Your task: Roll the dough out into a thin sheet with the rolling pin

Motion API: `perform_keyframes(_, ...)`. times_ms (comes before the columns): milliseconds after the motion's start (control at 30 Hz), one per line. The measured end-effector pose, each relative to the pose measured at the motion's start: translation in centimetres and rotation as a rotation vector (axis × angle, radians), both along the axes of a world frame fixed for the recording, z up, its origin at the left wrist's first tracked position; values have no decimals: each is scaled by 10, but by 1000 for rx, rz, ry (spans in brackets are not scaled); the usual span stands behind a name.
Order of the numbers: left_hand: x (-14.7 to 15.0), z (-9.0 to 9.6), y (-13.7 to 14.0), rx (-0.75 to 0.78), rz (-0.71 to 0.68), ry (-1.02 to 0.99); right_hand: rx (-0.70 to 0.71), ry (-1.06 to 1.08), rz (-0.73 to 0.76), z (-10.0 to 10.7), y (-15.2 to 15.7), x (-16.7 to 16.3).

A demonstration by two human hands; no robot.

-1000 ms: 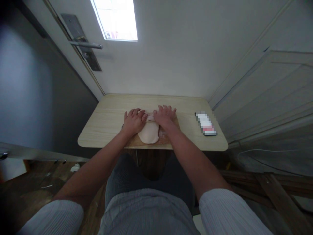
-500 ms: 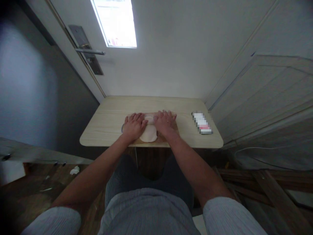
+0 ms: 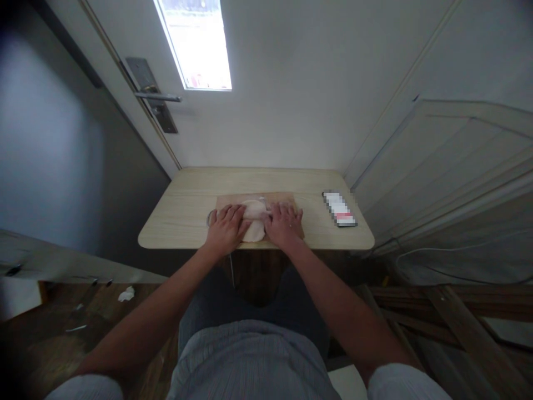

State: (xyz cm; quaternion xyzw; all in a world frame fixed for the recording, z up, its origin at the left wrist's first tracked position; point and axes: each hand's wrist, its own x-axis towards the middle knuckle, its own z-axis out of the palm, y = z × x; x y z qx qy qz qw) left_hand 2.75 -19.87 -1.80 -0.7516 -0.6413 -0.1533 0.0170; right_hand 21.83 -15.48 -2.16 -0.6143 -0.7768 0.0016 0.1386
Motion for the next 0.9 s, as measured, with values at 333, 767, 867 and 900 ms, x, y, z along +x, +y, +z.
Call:
perform_keyframes(333,-6,-4,-4,-2,-34,-18,32,29,47,-1,-17,11)
perform_keyframes(767,-3,6,7,-72,7,6,-33,23,23,0,-18,13)
perform_keyframes(867,-3,14,13,-123,8,3,-66,22,31,5,-17,16)
perform_keyframes(900,-3,17,16,-146,9,0,-71,21,41,7,-17,17)
